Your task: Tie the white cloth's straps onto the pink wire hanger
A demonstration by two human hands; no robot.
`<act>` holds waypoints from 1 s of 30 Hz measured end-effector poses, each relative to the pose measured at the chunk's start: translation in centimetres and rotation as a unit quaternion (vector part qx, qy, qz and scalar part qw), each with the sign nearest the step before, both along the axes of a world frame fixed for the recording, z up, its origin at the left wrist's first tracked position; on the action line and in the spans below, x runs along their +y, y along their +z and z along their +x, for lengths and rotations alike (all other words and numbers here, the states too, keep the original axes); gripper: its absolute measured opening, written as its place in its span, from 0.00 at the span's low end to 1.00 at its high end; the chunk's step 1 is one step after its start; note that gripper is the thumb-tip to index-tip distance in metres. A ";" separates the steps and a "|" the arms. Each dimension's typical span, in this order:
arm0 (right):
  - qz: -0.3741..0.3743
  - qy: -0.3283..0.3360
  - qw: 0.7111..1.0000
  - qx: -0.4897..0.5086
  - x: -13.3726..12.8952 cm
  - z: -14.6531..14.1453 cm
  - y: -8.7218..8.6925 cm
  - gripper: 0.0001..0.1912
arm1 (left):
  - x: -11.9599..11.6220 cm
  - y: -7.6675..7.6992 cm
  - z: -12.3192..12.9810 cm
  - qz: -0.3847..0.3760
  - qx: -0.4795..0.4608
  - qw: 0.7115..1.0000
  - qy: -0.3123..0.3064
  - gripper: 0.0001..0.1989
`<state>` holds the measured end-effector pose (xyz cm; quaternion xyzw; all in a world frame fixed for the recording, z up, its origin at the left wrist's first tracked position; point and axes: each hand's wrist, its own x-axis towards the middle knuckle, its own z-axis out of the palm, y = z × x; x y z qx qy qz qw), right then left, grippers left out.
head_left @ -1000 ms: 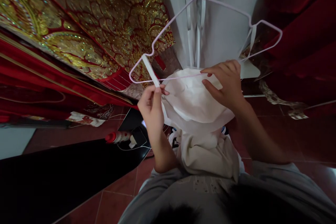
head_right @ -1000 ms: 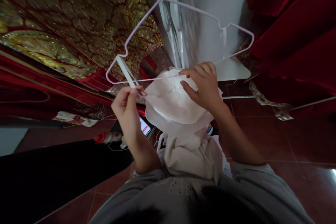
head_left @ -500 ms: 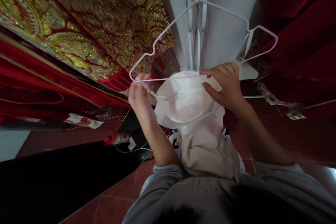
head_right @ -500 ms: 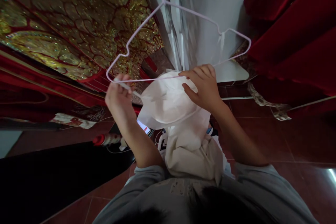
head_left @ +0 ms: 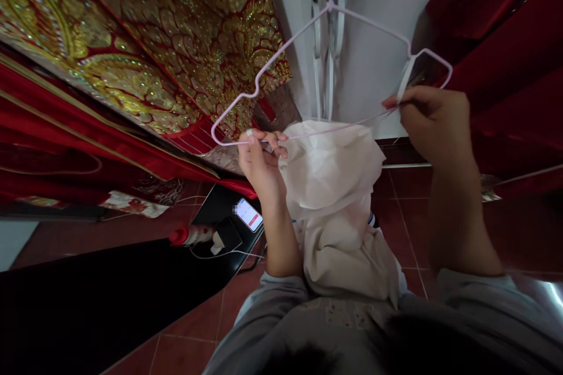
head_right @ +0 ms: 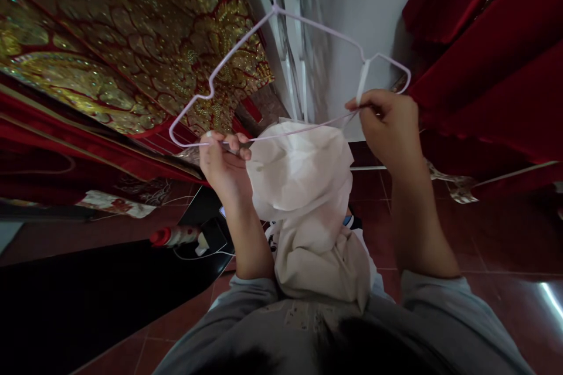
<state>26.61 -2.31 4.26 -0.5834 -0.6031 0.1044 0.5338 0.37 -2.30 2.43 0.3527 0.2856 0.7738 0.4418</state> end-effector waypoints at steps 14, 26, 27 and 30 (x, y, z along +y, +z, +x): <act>0.350 0.030 0.930 0.106 6.8 2.5 -5.5 0.33 | 0.1 0.0 -0.5 -0.021 0.032 0.999 -0.007 0.18; 0.349 -0.051 0.931 0.094 8.0 6.4 -4.7 0.33 | 0.0 0.1 -0.6 -0.036 0.036 0.999 -0.018 0.18; 0.350 -0.058 0.930 0.093 7.3 6.5 -5.1 0.33 | -0.1 0.2 -0.6 -0.045 0.037 0.998 -0.018 0.18; 0.242 -0.026 0.968 0.051 4.0 5.0 -5.0 0.29 | 0.1 0.3 -0.4 -0.055 0.027 0.998 -0.008 0.18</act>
